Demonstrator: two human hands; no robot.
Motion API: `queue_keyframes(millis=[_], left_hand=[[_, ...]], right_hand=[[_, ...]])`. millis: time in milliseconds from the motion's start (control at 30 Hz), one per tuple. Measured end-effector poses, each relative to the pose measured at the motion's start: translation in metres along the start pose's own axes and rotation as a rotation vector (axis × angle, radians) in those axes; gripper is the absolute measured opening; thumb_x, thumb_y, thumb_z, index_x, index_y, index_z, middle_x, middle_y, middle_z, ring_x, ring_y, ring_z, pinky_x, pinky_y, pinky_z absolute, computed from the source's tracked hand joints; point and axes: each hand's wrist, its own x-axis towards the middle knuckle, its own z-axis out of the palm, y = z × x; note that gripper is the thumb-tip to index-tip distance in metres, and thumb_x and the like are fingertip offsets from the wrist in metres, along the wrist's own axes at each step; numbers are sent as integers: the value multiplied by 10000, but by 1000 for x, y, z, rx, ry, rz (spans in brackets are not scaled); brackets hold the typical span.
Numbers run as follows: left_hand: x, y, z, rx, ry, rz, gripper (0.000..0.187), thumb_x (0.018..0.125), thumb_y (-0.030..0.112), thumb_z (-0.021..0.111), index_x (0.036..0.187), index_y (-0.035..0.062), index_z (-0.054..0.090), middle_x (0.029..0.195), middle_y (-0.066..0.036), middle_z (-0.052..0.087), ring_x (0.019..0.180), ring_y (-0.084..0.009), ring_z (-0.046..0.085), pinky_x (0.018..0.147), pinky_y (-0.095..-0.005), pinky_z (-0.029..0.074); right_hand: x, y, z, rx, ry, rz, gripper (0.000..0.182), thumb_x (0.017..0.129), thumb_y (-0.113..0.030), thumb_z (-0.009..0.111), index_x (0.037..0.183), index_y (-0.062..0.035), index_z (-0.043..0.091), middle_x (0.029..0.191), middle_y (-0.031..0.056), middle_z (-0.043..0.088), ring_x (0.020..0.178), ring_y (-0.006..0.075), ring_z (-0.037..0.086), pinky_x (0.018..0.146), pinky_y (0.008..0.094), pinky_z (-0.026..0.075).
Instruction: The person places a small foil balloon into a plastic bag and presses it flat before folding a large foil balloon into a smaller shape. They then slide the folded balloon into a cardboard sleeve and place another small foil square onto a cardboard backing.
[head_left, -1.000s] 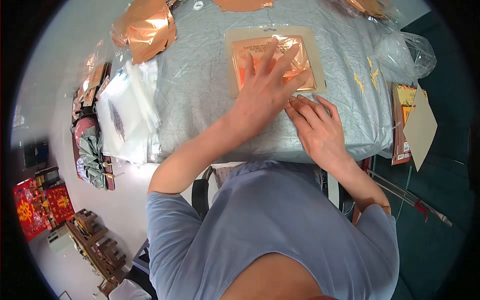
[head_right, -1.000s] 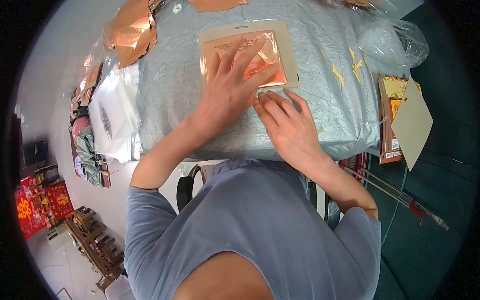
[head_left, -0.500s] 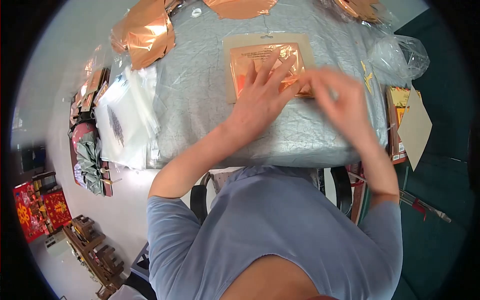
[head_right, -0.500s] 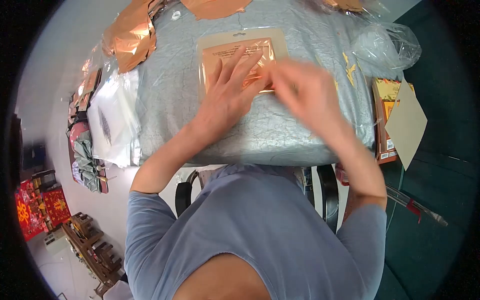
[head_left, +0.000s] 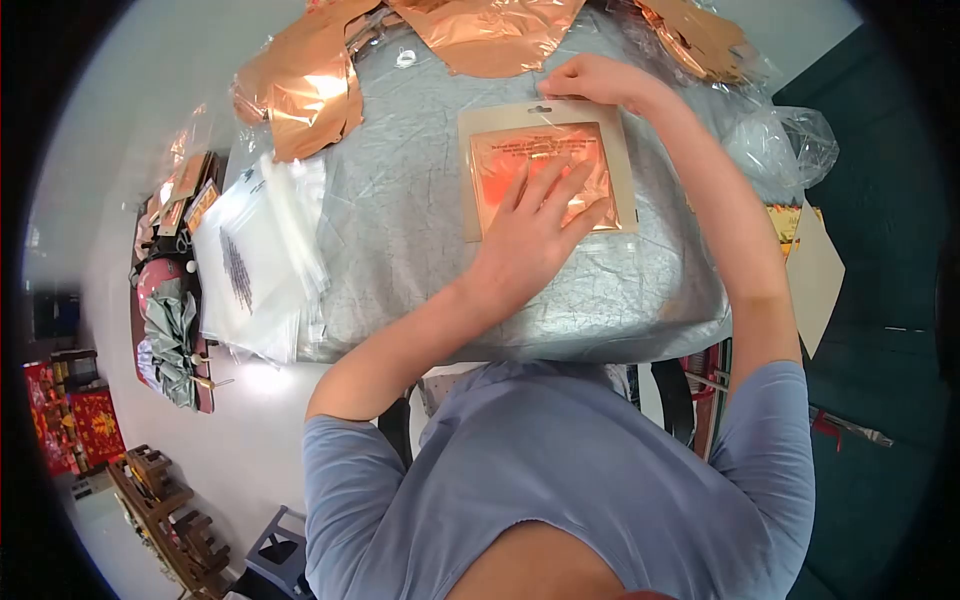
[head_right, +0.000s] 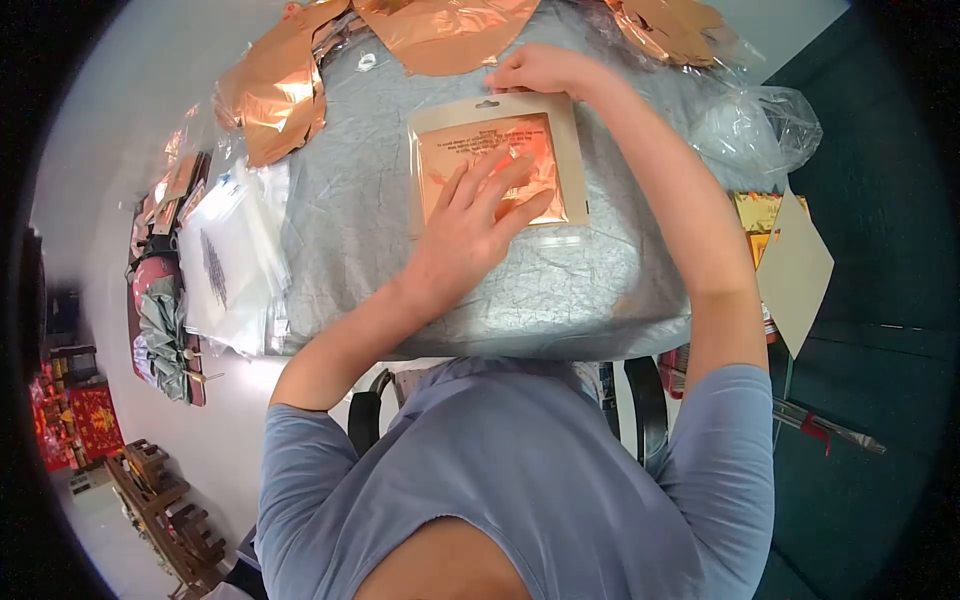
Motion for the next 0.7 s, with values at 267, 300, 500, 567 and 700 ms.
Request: queue_keyframes(millis=[267, 300, 500, 567, 700], left_hand=[[1, 2, -4, -4, -4, -31, 505, 829, 84, 634, 1325, 179, 662, 1516, -102, 496, 1459, -323, 413, 1184, -555, 348], [2, 2, -4, -4, 4, -33, 505, 829, 84, 634, 1325, 179, 662, 1516, -102, 496, 1459, -323, 413, 1184, -555, 348], [1, -1, -5, 0, 11, -1, 428, 897, 131, 601, 1323, 116, 644, 1499, -156, 481, 1470, -354, 386, 1152, -609, 367], [1, -1, -5, -3, -2, 2, 439, 896, 135, 602, 1333, 112, 640, 1483, -162, 491, 1463, -358, 393, 1152, -611, 364], [0, -1, -4, 24, 20, 6, 452, 896, 140, 602, 1346, 111, 633, 1473, -164, 496, 1459, -360, 394, 1152, -610, 362]], right_hand=[[-1, -15, -14, 209, -127, 80, 301, 951, -364, 760, 825, -95, 716, 747, -48, 641, 685, 69, 533, 644, 303, 450], [-3, -18, -12, 173, -109, 75, 320, 970, -347, 731, 778, -100, 663, 714, -70, 581, 674, 56, 489, 630, 291, 407], [5, -14, -1, -26, 7, 36, 257, 967, -272, 705, 817, -64, 688, 731, -57, 608, 688, 55, 511, 646, 294, 426], [3, -17, 0, -27, 47, 44, 229, 962, -252, 703, 856, -49, 716, 757, -43, 642, 708, 61, 541, 665, 296, 451], [3, -16, -4, -21, -16, -166, 199, 905, -227, 728, 896, -29, 748, 754, 24, 688, 702, 120, 608, 665, 330, 495]])
